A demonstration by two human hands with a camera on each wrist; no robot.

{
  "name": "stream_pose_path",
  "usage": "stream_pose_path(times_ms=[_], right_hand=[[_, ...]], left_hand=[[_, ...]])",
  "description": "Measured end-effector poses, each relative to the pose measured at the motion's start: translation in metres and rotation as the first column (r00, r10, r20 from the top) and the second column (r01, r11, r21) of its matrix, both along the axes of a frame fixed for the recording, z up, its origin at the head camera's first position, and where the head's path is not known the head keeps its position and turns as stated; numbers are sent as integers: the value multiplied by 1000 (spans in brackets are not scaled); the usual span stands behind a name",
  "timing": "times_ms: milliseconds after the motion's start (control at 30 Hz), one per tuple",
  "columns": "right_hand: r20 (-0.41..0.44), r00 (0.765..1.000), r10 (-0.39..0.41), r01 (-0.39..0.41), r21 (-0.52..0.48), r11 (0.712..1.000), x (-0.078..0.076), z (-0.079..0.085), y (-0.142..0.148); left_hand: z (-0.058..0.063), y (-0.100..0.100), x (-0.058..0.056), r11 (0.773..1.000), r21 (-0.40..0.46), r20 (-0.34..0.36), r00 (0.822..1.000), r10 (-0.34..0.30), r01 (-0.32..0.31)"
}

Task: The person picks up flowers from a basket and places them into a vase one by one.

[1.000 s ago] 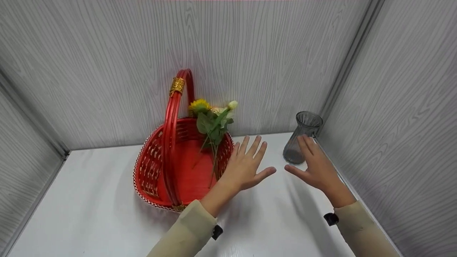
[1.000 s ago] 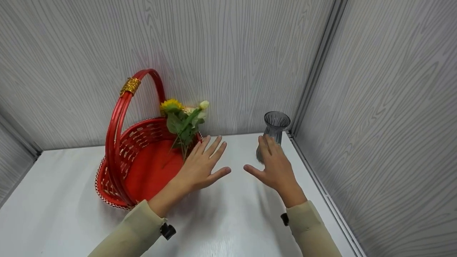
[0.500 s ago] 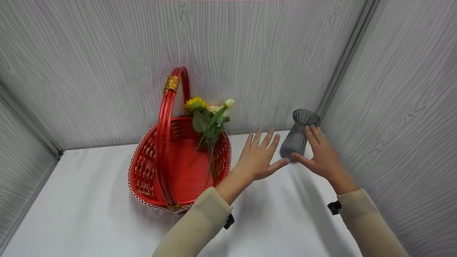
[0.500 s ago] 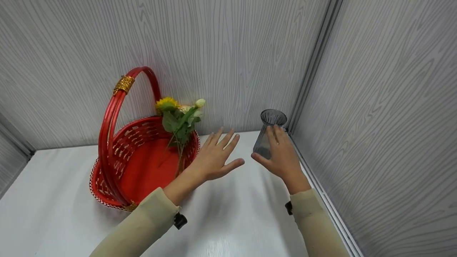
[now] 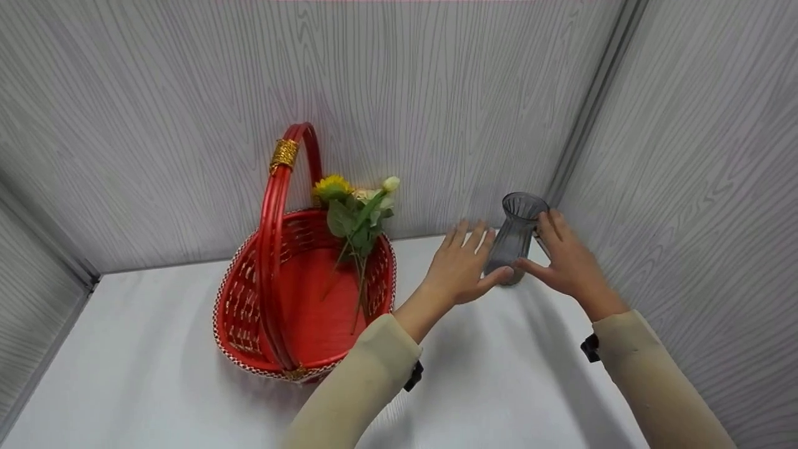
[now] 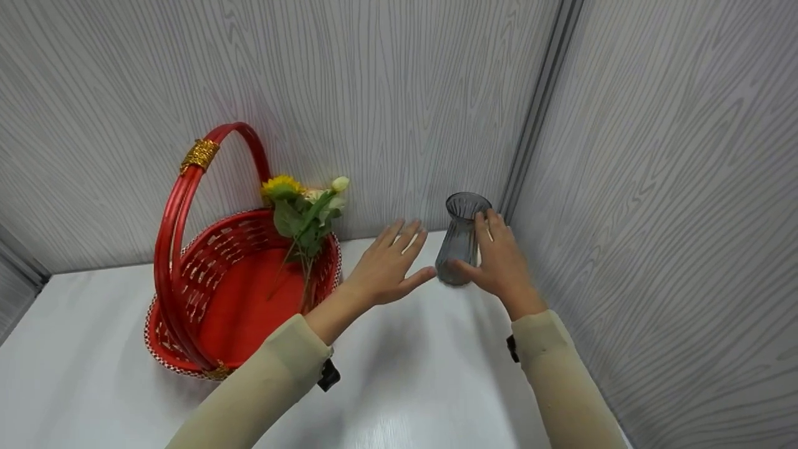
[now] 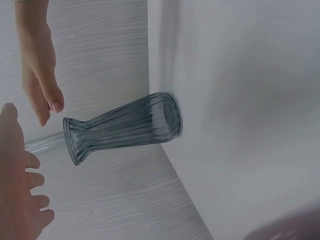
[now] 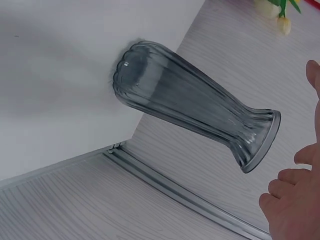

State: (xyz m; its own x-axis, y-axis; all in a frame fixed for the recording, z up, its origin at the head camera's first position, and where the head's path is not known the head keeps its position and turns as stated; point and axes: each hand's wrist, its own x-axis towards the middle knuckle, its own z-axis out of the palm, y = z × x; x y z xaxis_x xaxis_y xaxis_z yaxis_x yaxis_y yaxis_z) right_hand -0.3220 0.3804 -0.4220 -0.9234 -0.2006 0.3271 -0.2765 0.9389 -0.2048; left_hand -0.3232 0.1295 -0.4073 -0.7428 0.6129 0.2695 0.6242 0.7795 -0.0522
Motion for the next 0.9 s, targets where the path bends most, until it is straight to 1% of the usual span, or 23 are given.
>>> stream_pose_path(times_ms=[100, 233, 400, 500, 600, 700, 800, 900], right_hand=[[10, 1000, -13, 13, 7, 1000, -3, 2, 6], [24, 999, -27, 28, -1, 1000, -7, 4, 13], [60, 998, -26, 27, -13, 1000, -17, 2, 18], [88, 996, -30, 31, -5, 1000, -19, 5, 22], [115, 993, -41, 40, 6, 999, -21, 7, 25], [130, 990, -51, 50, 14, 999, -24, 7, 28], [140, 989, -56, 55, 10, 998, -28, 6, 30], [143, 988, -64, 63, 5, 998, -33, 6, 33]], left_hand=[[-2, 4, -2, 1000, -3, -6, 1000, -7, 7], [-4, 9, -6, 1000, -17, -30, 999, -18, 17], [-7, 15, -9, 999, -29, -23, 999, -31, 31], [-9, 22, -13, 999, -31, -25, 999, -38, 37], [-11, 30, -17, 999, -28, -33, 999, -33, 32], [-12, 37, -21, 999, -26, -26, 999, -27, 26], [-12, 42, -26, 999, -46, -15, 1000, -18, 17], [-9, 46, -31, 997, -73, -10, 1000, -3, 2]])
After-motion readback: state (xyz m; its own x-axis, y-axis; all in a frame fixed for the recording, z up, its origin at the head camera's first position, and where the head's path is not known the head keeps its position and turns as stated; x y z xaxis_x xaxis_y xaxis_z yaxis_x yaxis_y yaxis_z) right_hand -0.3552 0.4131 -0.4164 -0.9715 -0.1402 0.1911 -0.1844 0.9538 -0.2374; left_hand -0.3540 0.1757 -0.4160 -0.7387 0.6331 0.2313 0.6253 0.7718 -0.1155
